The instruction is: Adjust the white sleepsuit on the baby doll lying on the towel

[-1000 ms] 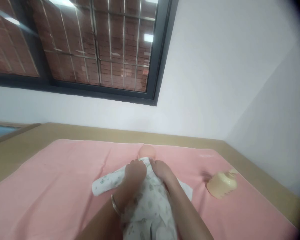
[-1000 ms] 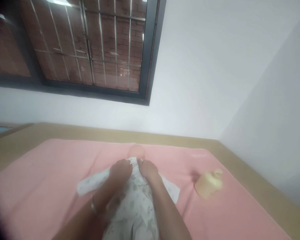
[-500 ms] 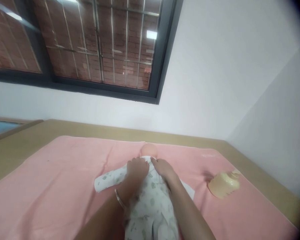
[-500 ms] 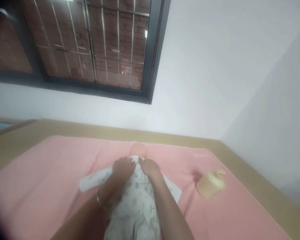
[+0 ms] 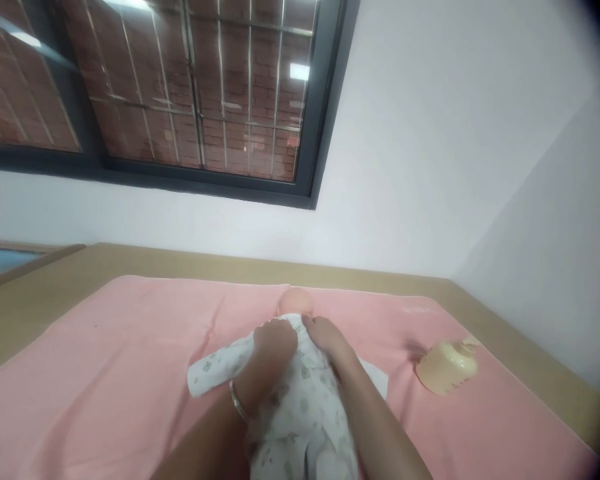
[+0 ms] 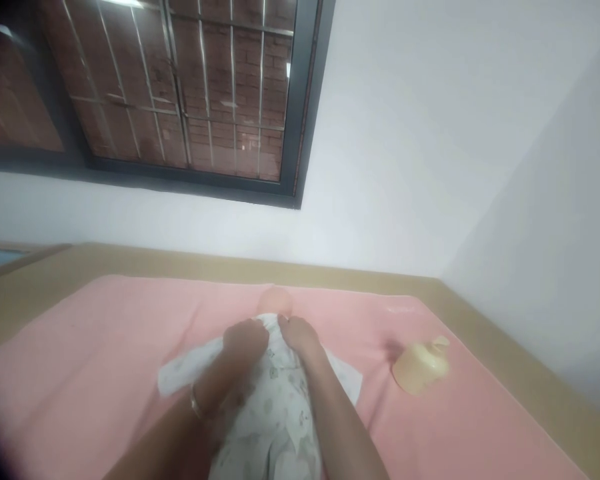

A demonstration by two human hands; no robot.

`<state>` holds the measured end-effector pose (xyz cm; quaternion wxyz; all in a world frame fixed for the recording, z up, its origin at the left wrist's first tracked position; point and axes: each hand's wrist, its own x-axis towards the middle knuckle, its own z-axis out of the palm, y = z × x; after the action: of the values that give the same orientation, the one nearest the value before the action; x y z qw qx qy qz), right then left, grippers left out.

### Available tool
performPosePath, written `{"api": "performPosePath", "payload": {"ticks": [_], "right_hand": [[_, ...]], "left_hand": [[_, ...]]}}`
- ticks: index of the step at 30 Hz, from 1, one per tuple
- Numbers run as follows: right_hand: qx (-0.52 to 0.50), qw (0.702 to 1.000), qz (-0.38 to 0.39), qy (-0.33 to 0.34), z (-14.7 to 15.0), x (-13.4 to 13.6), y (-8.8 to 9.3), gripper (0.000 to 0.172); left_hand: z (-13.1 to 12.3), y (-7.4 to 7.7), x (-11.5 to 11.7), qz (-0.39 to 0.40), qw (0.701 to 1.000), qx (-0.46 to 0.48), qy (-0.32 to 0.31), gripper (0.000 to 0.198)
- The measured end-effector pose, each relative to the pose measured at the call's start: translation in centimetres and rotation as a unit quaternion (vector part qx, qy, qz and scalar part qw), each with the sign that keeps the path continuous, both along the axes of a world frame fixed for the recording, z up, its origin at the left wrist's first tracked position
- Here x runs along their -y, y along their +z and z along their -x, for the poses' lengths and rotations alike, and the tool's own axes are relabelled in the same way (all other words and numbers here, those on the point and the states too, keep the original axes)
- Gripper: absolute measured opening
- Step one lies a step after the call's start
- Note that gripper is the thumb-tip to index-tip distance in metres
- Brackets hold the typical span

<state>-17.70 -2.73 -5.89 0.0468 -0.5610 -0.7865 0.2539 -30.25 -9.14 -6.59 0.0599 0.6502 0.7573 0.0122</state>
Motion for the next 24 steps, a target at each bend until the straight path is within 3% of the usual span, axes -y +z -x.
{"api": "performPosePath", "payload": {"ticks": [2, 8, 10, 14, 17, 24], "right_hand": [[-0.003, 1.000, -0.004, 0.013, -0.3, 0.3, 0.5, 0.064], [0.033, 0.992, -0.102, 0.069, -0.1, 4.4, 2.7, 0.063], [0.037, 0.992, -0.100, 0.065, 0.1, 4.4, 2.5, 0.067], [0.050, 0.998, -0.041, 0.019, 0.3, 2.0, 1.2, 0.078], [0.025, 0.999, 0.000, 0.026, 0.0, 1.1, 1.3, 0.082], [0.030, 0.994, -0.086, 0.067, -0.2, 4.5, 2.9, 0.087]], "left_hand": [[0.3, 0.1, -0.2, 0.014, 1.000, 0.002, -0.001, 0.025], [2.6, -0.1, -1.7, 0.005, 0.999, 0.039, -0.013, 0.042], [2.4, 0.2, -1.3, 0.003, 0.999, 0.041, -0.017, 0.043], [0.9, 1.2, 0.0, 0.001, 0.999, 0.003, -0.050, 0.030], [0.8, 1.2, -0.1, 0.002, 0.999, 0.008, -0.042, 0.028], [2.7, 0.0, -1.8, 0.013, 0.998, 0.047, -0.037, 0.034]]}}
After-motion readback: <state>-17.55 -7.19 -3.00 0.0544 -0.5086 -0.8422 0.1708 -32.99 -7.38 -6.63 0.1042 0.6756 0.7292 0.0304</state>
